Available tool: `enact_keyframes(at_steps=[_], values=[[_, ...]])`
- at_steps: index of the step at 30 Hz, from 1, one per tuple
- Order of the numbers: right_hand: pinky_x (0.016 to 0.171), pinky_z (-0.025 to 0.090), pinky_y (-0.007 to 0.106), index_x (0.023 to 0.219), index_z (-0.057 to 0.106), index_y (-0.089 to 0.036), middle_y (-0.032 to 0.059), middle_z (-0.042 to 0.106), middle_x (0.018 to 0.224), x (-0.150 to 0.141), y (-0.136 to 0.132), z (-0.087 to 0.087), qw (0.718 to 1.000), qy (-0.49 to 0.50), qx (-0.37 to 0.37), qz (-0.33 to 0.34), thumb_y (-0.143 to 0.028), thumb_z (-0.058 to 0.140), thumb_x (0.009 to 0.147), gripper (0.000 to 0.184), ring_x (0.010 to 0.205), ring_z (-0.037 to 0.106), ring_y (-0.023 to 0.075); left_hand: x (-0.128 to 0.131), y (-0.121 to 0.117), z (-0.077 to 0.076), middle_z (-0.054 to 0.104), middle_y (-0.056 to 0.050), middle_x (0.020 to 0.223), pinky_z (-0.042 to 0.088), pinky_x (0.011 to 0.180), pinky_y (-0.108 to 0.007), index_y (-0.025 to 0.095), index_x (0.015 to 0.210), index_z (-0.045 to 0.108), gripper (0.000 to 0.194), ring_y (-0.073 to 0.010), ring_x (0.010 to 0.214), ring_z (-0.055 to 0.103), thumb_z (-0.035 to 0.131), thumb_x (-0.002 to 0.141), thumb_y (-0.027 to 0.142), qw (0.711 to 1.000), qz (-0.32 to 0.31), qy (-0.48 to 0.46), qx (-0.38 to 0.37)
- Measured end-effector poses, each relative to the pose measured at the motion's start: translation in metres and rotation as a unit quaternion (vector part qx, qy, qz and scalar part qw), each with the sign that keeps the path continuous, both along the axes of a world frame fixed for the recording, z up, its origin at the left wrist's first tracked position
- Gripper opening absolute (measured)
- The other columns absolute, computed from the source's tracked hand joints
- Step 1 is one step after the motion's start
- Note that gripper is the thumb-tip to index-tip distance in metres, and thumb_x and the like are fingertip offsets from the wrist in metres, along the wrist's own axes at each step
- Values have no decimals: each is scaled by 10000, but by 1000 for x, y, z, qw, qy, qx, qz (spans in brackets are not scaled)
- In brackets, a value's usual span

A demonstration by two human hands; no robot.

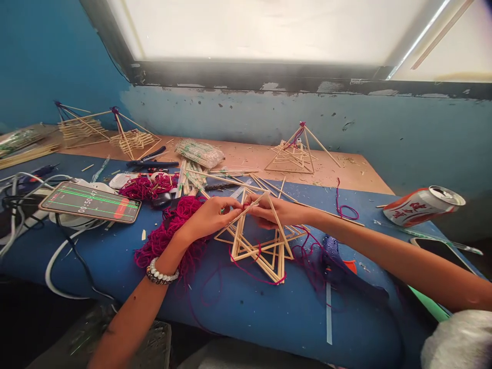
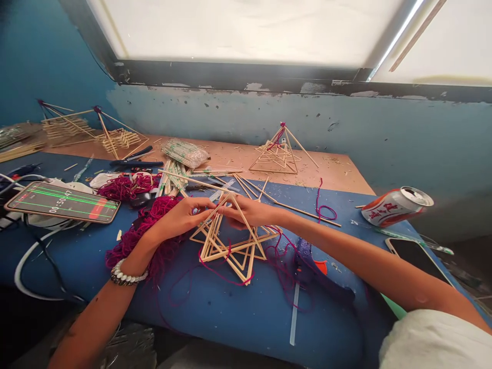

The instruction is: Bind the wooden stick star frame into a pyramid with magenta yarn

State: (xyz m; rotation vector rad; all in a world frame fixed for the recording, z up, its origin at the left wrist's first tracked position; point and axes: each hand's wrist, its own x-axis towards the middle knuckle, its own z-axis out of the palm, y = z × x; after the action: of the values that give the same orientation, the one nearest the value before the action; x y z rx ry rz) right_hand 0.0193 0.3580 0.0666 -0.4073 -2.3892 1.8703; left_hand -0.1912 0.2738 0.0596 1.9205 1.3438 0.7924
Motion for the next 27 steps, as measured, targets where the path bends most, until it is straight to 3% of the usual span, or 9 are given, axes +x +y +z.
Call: enact_keyframes(at_steps=[4, 7, 17, 21, 27], values=[[407, 288, 186, 914, 422, -189, -79, 442, 563, 0, -2, 1, 1000, -20, 2, -7, -532, 417, 1026, 361, 437, 369, 50, -3, 4, 2, 687, -18, 850, 398, 669, -251, 181, 978, 764, 325, -135, 739, 529, 540, 958, 416, 998, -47, -15, -28], [421, 273, 190, 909, 425, -191, -81, 428, 569, -2, -4, 1, 1000, -18, -8, -15, -545, 402, 1026, 375, 449, 348, 47, -3, 7, 1, 664, -15, 804, 374, 641, -256, 169, 938, 769, 337, -128, 705, 501, 585, 934, 451, 998, -43, -25, -49], [415, 249, 176, 1125, 444, -203, -107, 441, 537, 1, 0, -18, 997, 40, -45, -37, -499, 428, 1034, 310, 429, 304, 54, -7, 5, 1, 688, -23, 759, 347, 578, -237, 142, 916, 779, 420, -116, 653, 517, 564, 930, 503, 995, -27, -61, -74], [443, 287, 183, 1102, 552, -158, -80, 446, 548, 7, 0, -10, 999, 37, -17, -22, -453, 392, 1054, 339, 459, 346, 57, -8, 6, -2, 751, -43, 834, 415, 642, -238, 149, 926, 793, 377, -129, 709, 599, 632, 891, 489, 988, -1, -105, -110], [451, 289, 195, 1054, 609, -132, -68, 465, 529, 11, 0, 2, 999, -42, 0, -26, -465, 429, 1034, 379, 457, 350, 59, -9, 9, -10, 777, -67, 890, 475, 684, -252, 161, 879, 790, 323, -154, 766, 667, 762, 784, 468, 983, 62, -145, -97]])
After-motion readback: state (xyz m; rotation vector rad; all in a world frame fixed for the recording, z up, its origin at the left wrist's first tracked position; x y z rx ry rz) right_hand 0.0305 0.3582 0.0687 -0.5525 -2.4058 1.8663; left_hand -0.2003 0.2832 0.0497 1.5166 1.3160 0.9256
